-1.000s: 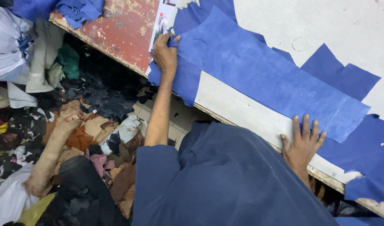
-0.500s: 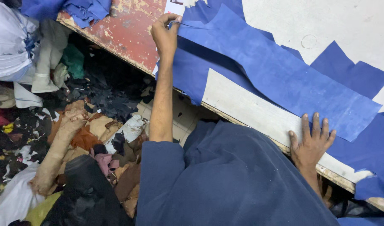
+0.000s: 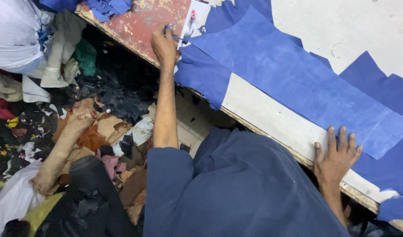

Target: The person uses a rotary cutter to cut blue fabric on a worktable, following a dark template. They repeatedly position the template, cut along its edges, remove the template, and fold the cut fabric pieces.

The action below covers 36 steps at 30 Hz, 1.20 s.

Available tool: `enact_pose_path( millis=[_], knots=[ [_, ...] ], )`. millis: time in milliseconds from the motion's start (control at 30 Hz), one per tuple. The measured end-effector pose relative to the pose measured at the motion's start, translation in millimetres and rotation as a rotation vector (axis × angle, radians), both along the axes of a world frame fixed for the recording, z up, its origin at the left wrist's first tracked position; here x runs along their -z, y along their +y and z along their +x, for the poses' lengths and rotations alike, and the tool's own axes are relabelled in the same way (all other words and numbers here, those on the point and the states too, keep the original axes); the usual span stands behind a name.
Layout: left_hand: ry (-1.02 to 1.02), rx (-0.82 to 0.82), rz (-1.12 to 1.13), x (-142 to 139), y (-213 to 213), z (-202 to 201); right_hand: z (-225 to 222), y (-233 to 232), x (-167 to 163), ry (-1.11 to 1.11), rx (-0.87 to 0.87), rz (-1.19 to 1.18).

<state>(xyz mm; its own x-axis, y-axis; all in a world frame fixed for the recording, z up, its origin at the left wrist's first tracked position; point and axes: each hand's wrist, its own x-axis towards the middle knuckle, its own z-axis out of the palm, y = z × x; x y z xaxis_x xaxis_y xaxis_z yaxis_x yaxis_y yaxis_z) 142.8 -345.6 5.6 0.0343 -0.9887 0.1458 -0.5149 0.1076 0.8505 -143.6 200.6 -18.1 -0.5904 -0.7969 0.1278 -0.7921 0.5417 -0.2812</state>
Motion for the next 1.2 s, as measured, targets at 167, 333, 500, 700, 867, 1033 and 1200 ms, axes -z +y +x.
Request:
enact_pose_path(
  millis=[167,333,500,700,867,1033,1200],
  knots=[
    [-0.177,0.111,-0.26,5.4,25.6,4.3,-15.7,13.1,5.3,0.079,0.047,0.028],
    [-0.095,0.08,-0.233,10.6,21.5,8.5,-37.2,25.5,-3.5,0.109,0.035,-0.109],
    [-0.017,0.1,-0.224,21.1,15.6,12.4,-25.4,-11.4,-21.8,0.105,-0.037,-0.221],
    [-0.278,0.386,-0.227,37.9,12.0,6.1,3.1,-91.2,-39.2,-0.045,-0.181,-0.347],
    [-0.355,0.448,-0.431,44.1,27.3,4.5,25.0,-129.3,-44.8,-0.113,-0.392,-0.376],
    [-0.512,0.45,-0.518,33.9,34.1,-0.5,15.0,-141.2,-33.8,-0.079,-0.245,-0.261],
    [-0.504,0.437,-0.482,24.5,27.9,-5.6,-6.0,-140.8,-10.4,-0.204,-0.121,-0.137]
  ],
)
